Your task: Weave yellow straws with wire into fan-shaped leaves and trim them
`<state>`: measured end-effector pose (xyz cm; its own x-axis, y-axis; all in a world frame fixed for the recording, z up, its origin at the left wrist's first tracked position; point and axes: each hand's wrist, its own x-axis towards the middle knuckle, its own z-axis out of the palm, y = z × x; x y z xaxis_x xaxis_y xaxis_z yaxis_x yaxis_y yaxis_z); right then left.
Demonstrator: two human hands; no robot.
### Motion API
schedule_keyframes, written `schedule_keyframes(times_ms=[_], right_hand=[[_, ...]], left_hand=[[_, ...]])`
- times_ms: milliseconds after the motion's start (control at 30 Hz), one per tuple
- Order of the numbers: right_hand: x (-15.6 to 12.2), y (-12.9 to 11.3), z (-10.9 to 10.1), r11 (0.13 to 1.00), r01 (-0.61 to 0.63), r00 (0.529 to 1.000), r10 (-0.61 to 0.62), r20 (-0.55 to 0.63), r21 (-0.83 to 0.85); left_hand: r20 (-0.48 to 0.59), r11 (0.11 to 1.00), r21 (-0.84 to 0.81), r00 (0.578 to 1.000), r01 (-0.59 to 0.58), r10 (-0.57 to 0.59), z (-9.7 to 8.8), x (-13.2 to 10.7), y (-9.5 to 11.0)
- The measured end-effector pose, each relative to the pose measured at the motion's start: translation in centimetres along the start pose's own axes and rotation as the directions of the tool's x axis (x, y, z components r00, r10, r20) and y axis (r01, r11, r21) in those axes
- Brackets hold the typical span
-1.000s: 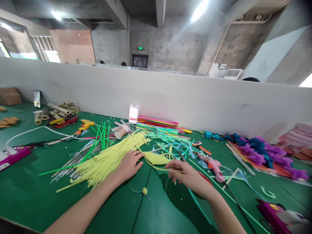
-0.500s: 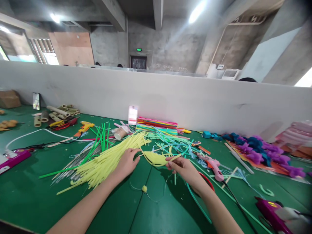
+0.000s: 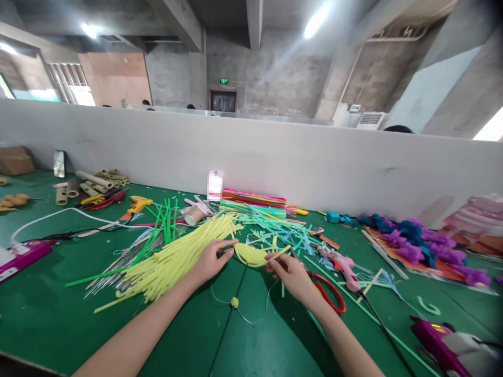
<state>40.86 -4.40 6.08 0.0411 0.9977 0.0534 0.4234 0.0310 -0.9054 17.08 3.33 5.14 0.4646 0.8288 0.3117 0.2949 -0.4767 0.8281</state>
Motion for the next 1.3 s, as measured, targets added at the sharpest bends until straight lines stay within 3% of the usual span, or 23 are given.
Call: schedule_keyframes(times_ms=[200, 400, 667, 933, 1100, 1300], right_hand=[[0.0, 0.0, 0.8, 0.997, 0.058, 0.998, -0.057, -0.032, 0.053], [-0.1, 0.1, 1.4, 0.993, 0.079, 0.996, -0.077, -0.037, 0.087], [0.2, 0.7, 2.0, 0.970, 0.148, 0.988, -0.152, 0.008, 0.190], [-0.5, -0.9, 1.8, 0.972, 0.214, 0.973, -0.221, -0.072, -0.099], [-0.2, -0.6, 1.9, 0.956, 0.243, 0.958, -0.263, -0.114, -0.166], [0.4, 0.6, 2.4, 0.957, 0.244, 0.946, -0.271, -0.178, -0.158]], left_hand=[[0.054, 0.980, -0.200, 0.998, -0.015, 0.026, 0.8, -0.6, 1.4], [0.056, 0.941, -0.339, 0.998, 0.015, 0.005, 1.7, -0.4, 0.8], [0.011, 0.993, -0.112, 0.999, 0.046, -0.045, 1.5, -0.4, 0.7], [0.017, 0.996, 0.040, 0.997, -0.082, 0.081, 1.6, -0.5, 2.3], [0.033, 0.992, 0.049, 0.993, -0.114, 0.113, 2.3, 0.5, 3.0], [0.020, 0.981, -0.072, 0.983, -0.179, 0.181, 4.0, 1.5, 2.5]])
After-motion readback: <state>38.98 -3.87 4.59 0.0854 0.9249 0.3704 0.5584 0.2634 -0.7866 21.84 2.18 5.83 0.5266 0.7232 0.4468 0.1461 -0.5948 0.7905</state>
